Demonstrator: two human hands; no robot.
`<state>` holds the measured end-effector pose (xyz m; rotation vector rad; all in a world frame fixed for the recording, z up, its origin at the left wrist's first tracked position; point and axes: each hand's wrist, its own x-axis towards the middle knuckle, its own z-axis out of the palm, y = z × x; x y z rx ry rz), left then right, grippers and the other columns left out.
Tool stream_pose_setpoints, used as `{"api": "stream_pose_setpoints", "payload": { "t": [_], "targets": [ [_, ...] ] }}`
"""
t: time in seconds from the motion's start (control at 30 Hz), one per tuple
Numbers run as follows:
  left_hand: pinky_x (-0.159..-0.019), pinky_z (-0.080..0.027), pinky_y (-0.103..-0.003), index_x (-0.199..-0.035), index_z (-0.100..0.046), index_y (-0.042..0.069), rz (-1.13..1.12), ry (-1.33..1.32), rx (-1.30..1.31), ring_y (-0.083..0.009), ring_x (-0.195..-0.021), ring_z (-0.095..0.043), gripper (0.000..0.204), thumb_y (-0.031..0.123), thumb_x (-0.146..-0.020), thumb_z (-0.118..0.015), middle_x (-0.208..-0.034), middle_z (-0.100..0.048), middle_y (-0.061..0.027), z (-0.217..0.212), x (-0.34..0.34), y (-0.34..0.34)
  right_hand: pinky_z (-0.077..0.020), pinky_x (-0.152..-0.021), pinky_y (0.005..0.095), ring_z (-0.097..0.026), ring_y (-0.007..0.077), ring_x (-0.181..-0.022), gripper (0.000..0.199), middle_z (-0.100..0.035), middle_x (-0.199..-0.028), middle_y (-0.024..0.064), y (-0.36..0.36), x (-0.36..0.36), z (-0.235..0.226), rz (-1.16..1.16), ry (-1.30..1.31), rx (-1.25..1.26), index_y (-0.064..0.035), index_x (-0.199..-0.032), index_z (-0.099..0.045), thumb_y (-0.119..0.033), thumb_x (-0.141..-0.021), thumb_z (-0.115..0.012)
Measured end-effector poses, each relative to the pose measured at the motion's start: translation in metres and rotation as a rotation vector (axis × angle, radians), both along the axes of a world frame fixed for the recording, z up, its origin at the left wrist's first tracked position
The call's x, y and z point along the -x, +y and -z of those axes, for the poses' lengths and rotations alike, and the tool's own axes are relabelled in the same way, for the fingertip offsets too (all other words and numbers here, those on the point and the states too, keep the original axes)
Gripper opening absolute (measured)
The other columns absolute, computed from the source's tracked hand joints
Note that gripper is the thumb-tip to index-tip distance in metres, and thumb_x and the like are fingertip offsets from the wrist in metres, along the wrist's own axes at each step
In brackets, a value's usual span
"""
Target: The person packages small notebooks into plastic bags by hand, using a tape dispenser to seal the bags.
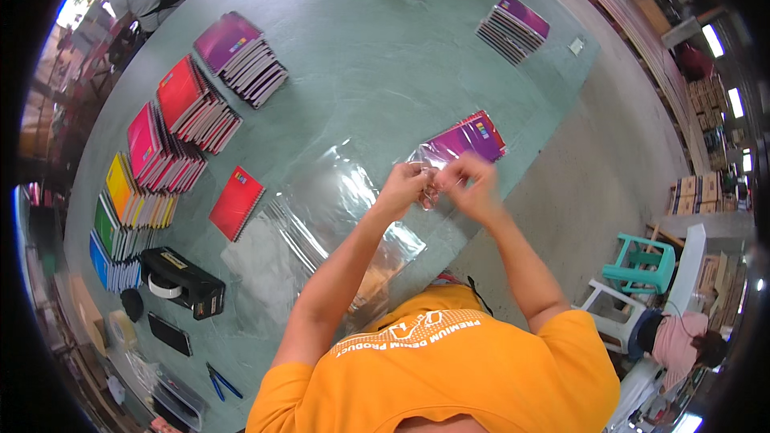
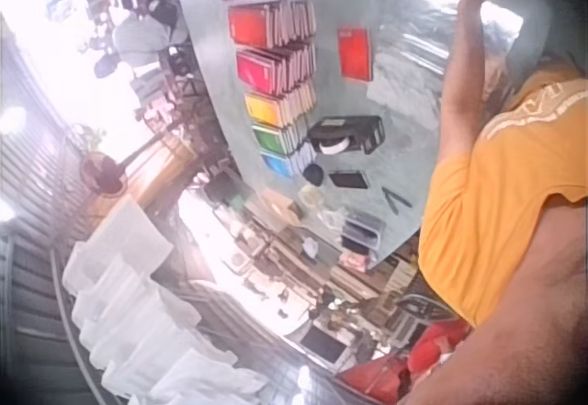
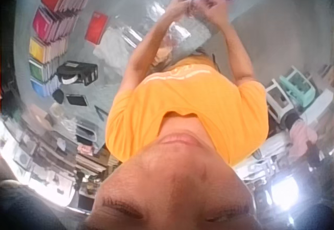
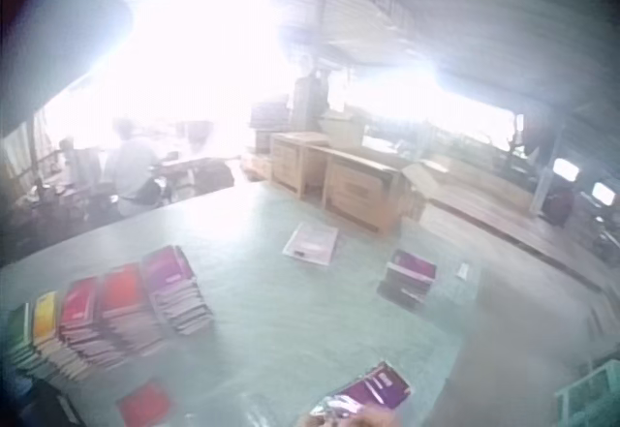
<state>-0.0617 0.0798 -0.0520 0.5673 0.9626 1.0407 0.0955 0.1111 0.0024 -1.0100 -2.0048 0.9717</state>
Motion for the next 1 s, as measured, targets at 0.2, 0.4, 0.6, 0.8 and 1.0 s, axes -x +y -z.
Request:
{"api": "stream_pose_setpoints", "payload": {
  "t": [0.2, 0.4, 0.6, 0.8, 1.0],
  "targets": [
    [-0.051, -0.051, -0.028, -0.086, -0.058, -0.001, -0.061, -0.051, -0.023, -0.0163, -0.059, -0.06, 0.017, 0.015, -0.089, -0.057, -0.072, -0.061, -0.009, 0.007, -0.016, -0.018, -0.0335, -0.097, 0.0291, -0.05, 0.0163, -0.109, 0.045, -0.058, -0.117, 0.0079, 0.06, -0.059, 0.043, 0.382, 0.364, 0.489, -0.0022, -0.123, -0.055, -0.037, -0.097, -0.041],
    [-0.044, -0.049, -0.027, -0.083, -0.058, 0.0, -0.131, 0.077, 0.031, -0.0153, -0.049, -0.058, 0.019, 0.018, -0.088, -0.062, -0.066, -0.061, -0.0085, 0.008, -0.019, -0.013, -0.0244, -0.105, 0.03, -0.042, 0.0159, -0.121, 0.051, -0.052, -0.127, 0.0061, 0.053, -0.053, 0.044, 0.201, 0.512, 0.69, -0.0007, -0.132, -0.045, -0.038, -0.098, -0.036],
    [-0.038, -0.044, -0.025, -0.079, -0.058, 0.002, -0.04, 0.207, 0.072, -0.0116, -0.045, -0.055, 0.028, 0.028, -0.089, -0.059, -0.062, -0.058, -0.0057, -0.002, -0.015, -0.017, -0.0263, -0.106, 0.0338, -0.038, 0.0204, -0.124, 0.064, -0.043, -0.135, 0.0095, 0.047, -0.055, 0.046, 0.112, 0.298, 0.556, -0.0073, -0.139, -0.034, -0.045, -0.09, -0.051],
    [-0.036, -0.041, -0.024, -0.083, -0.058, 0.003, -0.003, 0.251, 0.003, -0.0117, -0.049, -0.055, 0.031, 0.033, -0.092, -0.055, -0.066, -0.058, -0.0057, -0.003, -0.027, -0.01, -0.0257, -0.107, 0.045, -0.025, 0.0304, -0.134, 0.111, -0.023, -0.146, 0.0136, 0.036, -0.086, 0.029, -0.056, -0.298, -0.122, -0.0134, -0.142, -0.029, -0.039, -0.051, -0.086],
    [-0.044, -0.044, -0.021, -0.103, -0.058, 0.0, 0.129, 0.242, -0.094, -0.0119, -0.065, -0.058, 0.025, 0.022, -0.091, -0.056, -0.09, -0.062, -0.0079, -0.082, -0.028, -0.004, -0.0368, -0.098, 0.0473, -0.043, 0.0306, -0.12, 0.088, -0.042, -0.131, 0.0174, 0.016, -0.028, 0.054, 0.308, -0.29, -0.673, -0.0076, -0.127, -0.043, -0.021, -0.051, -0.086]
  ]
}}
